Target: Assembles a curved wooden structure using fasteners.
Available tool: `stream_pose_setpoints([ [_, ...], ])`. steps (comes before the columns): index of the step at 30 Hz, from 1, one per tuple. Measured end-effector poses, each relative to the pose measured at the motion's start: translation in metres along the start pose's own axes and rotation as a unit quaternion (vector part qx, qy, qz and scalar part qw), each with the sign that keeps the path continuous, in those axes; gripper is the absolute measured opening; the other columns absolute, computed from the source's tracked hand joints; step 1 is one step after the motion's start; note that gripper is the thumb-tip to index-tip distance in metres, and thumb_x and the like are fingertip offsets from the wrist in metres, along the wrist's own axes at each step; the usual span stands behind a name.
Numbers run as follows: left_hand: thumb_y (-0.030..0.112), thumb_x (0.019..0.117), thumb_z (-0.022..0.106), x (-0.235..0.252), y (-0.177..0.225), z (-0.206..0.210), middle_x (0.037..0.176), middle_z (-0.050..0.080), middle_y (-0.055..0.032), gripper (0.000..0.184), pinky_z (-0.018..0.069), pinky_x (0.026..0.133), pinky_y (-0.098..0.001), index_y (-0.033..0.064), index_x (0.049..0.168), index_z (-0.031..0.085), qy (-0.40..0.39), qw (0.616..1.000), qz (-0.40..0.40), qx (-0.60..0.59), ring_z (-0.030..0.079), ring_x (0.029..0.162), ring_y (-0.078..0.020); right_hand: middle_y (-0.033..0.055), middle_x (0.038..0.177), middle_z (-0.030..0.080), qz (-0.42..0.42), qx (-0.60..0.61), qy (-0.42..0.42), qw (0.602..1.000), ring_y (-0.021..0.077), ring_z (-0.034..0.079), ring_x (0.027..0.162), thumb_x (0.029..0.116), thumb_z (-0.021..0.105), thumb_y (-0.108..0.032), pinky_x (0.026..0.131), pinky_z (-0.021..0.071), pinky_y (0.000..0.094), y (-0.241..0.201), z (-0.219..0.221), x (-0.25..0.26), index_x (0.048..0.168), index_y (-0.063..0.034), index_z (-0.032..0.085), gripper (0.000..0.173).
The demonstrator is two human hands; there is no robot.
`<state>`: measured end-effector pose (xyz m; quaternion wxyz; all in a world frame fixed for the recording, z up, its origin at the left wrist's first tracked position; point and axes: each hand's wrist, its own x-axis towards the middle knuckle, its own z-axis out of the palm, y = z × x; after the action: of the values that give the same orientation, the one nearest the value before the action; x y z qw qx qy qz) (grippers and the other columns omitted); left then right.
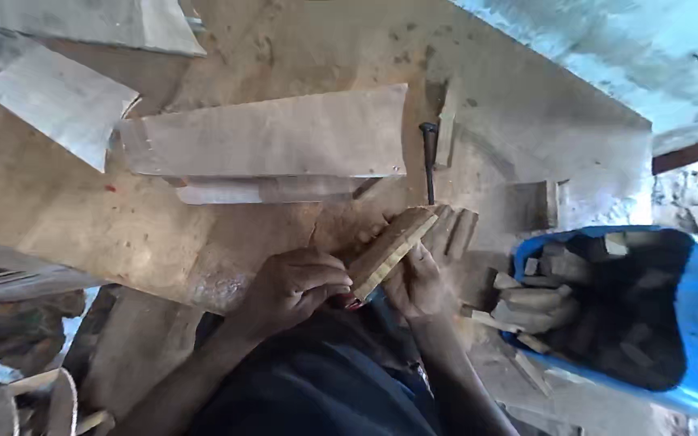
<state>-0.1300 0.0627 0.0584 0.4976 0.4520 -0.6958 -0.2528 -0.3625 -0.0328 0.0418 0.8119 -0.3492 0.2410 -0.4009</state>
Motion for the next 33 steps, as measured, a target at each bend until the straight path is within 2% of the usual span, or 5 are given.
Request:
stream_pose_setpoints([
  [3,0.019,0.0984,0.067,0.002,0.005,0.007,0.108,0.075,-0.0009,0.016,0.06,0.095,-0.0303,0.0087,0.098,0.079,-0.027,1.0,0.005,-0.01,0.07,0.105,-0.0109,0.0092,0.13,0.066,-0.007,-0.033,0.024,0.999,0.025,0.066,0.117,0.0958,0.056,-0.065,0.098,0.0571,0.0466,-0.005,0.014,-0.013,0.143,-0.0182,0.052,0.067],
  [7,0.018,0.0972,0.066,-0.002,0.018,0.015,0.109,0.075,-0.0007,0.015,0.0605,0.093,-0.0302,0.0085,0.097,0.078,-0.024,1.0,-0.002,-0.002,0.07,0.106,-0.0103,0.0083,0.111,0.068,0.065,-0.077,0.133,0.986,0.0186,0.07,0.091,0.0967,0.067,-0.032,0.077,0.0624,0.0378,-0.003,0.032,-0.021,0.143,-0.0191,0.046,0.053],
  [11,0.016,0.0987,0.062,-0.01,0.032,0.031,0.109,0.072,-0.0023,0.014,0.0605,0.09,-0.0284,0.0066,0.1,0.072,0.012,1.0,0.003,0.023,0.068,0.104,-0.0103,0.0091,0.099,0.069,0.089,-0.043,0.144,0.985,0.0169,0.07,0.081,0.0946,0.063,-0.029,0.068,0.0614,0.0338,0.004,0.036,-0.022,0.128,-0.0136,0.057,0.037],
  [21,0.022,0.1032,0.052,-0.011,0.04,0.032,0.107,0.067,-0.0029,0.013,0.0585,0.085,-0.0255,0.0111,0.105,0.058,0.094,0.987,0.038,0.123,0.066,0.102,-0.0104,0.0086,0.095,0.068,0.119,-0.023,0.119,0.985,0.0168,0.069,0.076,0.0951,0.06,-0.026,0.065,0.0612,0.0346,0.002,0.05,-0.032,0.126,-0.0158,0.057,0.033],
  [33,0.028,0.1053,0.053,0.015,0.059,0.016,0.106,0.065,0.0007,0.015,0.0633,0.08,-0.0332,0.0145,0.107,0.059,0.175,0.985,-0.006,-0.012,0.068,0.096,-0.0145,0.0062,0.103,0.071,0.11,0.084,-0.065,0.988,0.0151,0.07,0.087,0.0946,0.069,-0.029,0.079,0.0609,0.0351,-0.007,0.066,-0.041,0.133,-0.0228,0.059,0.04],
])
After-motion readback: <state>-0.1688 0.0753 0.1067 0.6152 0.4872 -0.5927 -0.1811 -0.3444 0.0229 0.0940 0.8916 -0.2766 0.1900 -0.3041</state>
